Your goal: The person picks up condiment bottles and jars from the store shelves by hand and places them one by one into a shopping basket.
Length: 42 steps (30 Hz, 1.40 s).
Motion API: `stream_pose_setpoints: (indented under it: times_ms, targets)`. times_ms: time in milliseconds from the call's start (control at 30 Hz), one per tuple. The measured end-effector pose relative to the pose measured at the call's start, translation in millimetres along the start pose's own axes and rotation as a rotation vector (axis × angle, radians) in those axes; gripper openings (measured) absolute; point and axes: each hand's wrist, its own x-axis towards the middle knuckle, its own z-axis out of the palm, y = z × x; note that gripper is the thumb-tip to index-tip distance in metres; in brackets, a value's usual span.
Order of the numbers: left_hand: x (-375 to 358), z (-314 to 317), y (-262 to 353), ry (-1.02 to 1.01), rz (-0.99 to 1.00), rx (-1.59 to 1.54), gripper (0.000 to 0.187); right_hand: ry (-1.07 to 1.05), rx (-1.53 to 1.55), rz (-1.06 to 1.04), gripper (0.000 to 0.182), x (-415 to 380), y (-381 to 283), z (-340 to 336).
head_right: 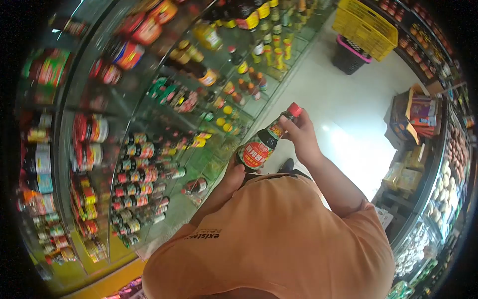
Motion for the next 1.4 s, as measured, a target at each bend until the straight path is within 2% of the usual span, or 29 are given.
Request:
stream_pose_setpoints:
  times_ms: [300,433,500,533,567,633,767,1000,1067,1133,1233,1400]
  targets:
    - [127,41,-36,-0.199,-0.228,-0.041,0.079,0.123,0.309,-0.012,0.035,21,-39,-121]
    - [188,67,-47,-0.232,-0.262,0.000,0.080,0.205,0.269,-0.024,0.035,45,-59,-164]
    - [225,73,-52,-0.287,-0.322,-0.058,0.075,0.367,0.184,-0.059,0.033,65,-73,-182]
    - [244,77,-53,-0.302,-0.324,-0.068,0.075,0.380,0.173,-0.066,0.033,74,-79,-194]
    - [288,86,-55,-0.361,-0.319,-0.122,0.079,0.373,0.128,-0.104,0.036,101,-97,-217]
    - [325,99,-44,-0.380,-0.357,-0.140,0.092,0.364,0.102,-0.116,0.043,126,-114,-236]
    - [407,103,-26,-0.482,-0.370,-0.138,0.089,0.301,0.095,-0.176,0.045,186,-155,-248]
    - [520,121,-13,-0.512,-0.435,-0.079,0.090,0.326,0.017,-0.227,0.027,261,-213,-281]
    - [547,128,-21,-0.539,-0.397,-0.090,0.090,0.312,-0.022,-0.195,0.025,275,-225,-302]
    - [574,138,-27,-0.561,-0.451,-0.085,0.089,0.289,0.020,-0.199,0.023,286,-243,-325]
    - [620,158,-38,-0.589,-0.529,-0.060,0.085,0.216,-0.173,-0.089,0.023,305,-267,-365]
    - [696,218,-51,-0.595,-0.522,0.027,0.085,0.143,-0.160,-0.040,0.021,345,-292,-454]
